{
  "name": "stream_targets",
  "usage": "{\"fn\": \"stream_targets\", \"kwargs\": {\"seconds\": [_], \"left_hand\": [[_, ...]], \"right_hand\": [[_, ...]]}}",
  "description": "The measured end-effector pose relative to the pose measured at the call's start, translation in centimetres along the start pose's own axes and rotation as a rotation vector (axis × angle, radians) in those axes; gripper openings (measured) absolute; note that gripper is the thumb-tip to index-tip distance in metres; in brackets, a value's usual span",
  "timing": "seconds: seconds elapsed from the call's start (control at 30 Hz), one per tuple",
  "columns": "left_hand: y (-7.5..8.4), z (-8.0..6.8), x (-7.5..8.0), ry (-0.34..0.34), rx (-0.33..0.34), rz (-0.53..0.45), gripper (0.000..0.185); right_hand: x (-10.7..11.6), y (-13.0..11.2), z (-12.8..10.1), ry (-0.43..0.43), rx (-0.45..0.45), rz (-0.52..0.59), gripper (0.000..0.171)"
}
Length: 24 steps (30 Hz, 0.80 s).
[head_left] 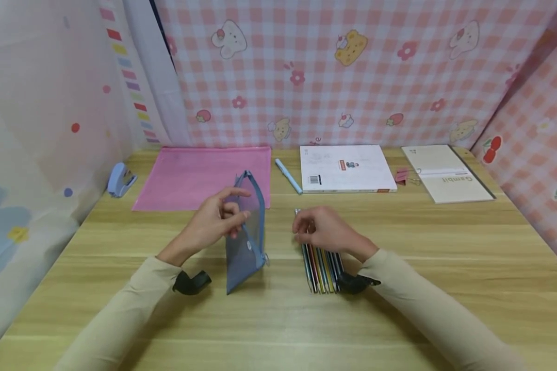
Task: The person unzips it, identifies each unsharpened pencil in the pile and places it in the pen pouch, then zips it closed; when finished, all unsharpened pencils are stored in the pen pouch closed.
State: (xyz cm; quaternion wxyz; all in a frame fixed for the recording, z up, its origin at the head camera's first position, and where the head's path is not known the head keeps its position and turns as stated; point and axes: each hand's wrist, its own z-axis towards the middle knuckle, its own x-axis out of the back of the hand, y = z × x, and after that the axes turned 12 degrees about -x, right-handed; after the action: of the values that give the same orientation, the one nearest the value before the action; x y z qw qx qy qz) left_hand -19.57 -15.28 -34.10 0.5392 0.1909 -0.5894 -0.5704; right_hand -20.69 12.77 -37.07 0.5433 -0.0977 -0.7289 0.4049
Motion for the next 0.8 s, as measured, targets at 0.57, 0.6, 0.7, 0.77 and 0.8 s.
{"fn": "stream_targets", "kwargs": {"seconds": [0.57, 0.6, 0.7, 0.77, 0.8], "left_hand": [[0.1, -0.4, 0.1, -0.047, -0.025, -0.050, 0.043], [0.1, -0.4, 0.1, -0.049, -0.028, -0.052, 0.043], [0.0, -0.5, 0.1, -0.053, -0.037, -0.057, 0.043], [0.0, -0.5, 0.1, -0.054, -0.039, -0.061, 0.043], [0.0, -0.6, 0.1, -0.054, -0.040, -0.062, 0.043]], "right_hand": [[-0.4, 0.0, 0.3, 0.050, -0.053, -0.245, 0.013], [-0.5, -0.1, 0.3, 0.051, -0.053, -0.254, 0.012], [-0.6, -0.4, 0.1, 0.068, -0.056, -0.306, 0.010], [-0.8, -0.7, -0.1, 0.079, -0.061, -0.354, 0.008], [-0.9, -0.9, -0.1, 0.085, -0.062, -0.379, 0.008]]}}
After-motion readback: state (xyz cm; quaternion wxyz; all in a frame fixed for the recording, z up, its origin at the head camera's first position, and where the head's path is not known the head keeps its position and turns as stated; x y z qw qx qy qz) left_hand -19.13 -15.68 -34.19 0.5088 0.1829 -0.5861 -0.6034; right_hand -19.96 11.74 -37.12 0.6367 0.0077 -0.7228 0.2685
